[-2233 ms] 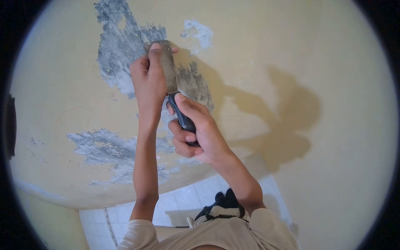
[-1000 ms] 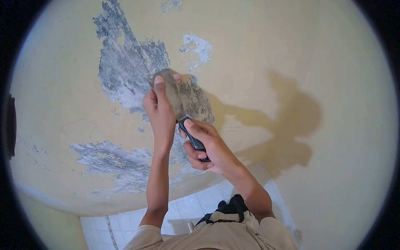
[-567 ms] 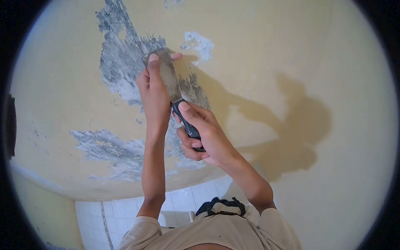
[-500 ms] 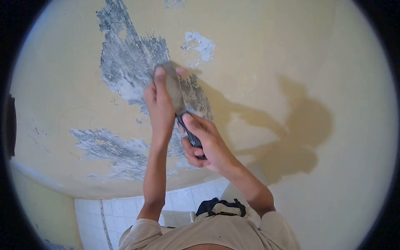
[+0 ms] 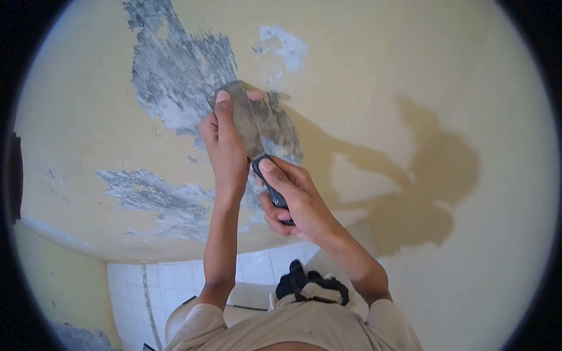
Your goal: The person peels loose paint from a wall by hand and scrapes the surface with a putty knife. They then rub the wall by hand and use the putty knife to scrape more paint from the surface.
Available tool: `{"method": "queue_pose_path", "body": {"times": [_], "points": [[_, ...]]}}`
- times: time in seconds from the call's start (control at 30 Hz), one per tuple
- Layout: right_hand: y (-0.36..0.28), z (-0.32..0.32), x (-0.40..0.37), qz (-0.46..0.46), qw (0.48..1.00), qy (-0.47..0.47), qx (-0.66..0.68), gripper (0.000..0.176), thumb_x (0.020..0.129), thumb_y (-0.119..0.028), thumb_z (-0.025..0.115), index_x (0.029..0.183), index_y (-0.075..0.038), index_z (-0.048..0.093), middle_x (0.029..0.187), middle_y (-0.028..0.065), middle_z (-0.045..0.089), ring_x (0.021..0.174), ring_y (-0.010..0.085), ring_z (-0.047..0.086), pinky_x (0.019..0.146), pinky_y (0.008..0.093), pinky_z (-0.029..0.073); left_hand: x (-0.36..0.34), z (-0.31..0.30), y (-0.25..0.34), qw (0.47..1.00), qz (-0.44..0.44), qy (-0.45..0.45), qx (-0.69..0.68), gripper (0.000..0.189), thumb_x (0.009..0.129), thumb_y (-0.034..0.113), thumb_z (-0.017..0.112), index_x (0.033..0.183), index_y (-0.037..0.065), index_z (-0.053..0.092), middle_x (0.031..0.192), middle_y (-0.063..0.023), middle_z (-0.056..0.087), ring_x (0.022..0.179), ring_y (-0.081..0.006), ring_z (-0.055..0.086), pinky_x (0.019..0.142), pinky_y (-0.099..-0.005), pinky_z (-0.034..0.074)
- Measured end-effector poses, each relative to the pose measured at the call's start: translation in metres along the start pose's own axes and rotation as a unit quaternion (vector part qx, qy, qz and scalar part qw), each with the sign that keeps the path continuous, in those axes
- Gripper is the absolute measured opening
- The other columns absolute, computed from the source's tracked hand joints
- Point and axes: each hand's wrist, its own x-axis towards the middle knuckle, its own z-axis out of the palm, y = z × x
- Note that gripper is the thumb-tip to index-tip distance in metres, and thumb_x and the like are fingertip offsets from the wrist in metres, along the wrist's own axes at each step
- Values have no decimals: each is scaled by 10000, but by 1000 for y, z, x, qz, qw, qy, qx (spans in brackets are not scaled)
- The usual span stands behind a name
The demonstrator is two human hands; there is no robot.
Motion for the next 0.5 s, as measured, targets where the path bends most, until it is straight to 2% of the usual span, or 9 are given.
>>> {"method": "queue_pose_path", "body": {"times": [0.1, 0.2, 0.3, 0.4, 0.5], "points": [[-10, 4, -4, 22, 999, -15, 28, 369, 1039, -433, 419, 905, -90, 447, 494, -27, 294, 343, 49, 200, 318, 231, 168, 0, 1, -5, 999, -8, 1, -37, 497, 1028, 365, 423, 893, -10, 720, 679, 2, 600, 541, -64, 439, 506, -239, 342], [22, -6, -4, 9, 1000, 9, 18, 371, 1038, -439, 419, 909, -92, 437, 493, -25, 296, 342, 53, 206, 318, 235, 171, -10, -3, -6, 1000, -5, -13, -17, 501, 1033, 371, 422, 900, -8, 720, 692, -3, 619, 569, -63, 468, 528, -233, 365], [17, -3, 6, -13, 1000, 2, 2, 369, 1039, -436, 417, 911, -90, 433, 489, -25, 294, 341, 55, 212, 317, 235, 174, -5, -5, -16, 999, 34, 1, 30, 533, 1053, 343, 373, 873, -26, 714, 600, -11, 576, 539, -71, 466, 508, -260, 380], [35, -8, -5, 9, 1000, 26, 16, 367, 1041, -429, 415, 909, -87, 436, 487, -28, 294, 342, 54, 218, 318, 232, 178, -19, -10, -24, 999, -23, -18, 23, 531, 1054, 347, 372, 880, -16, 717, 595, -10, 558, 547, -75, 444, 510, -270, 370], [26, -11, 6, -27, 998, 27, -59, 361, 1042, -416, 417, 903, -84, 439, 488, -33, 294, 343, 51, 224, 324, 226, 194, -13, -7, -32, 997, 42, 3, 59, 548, 1053, 380, 377, 877, -17, 712, 573, -2, 512, 562, -80, 430, 510, -282, 339]]}}
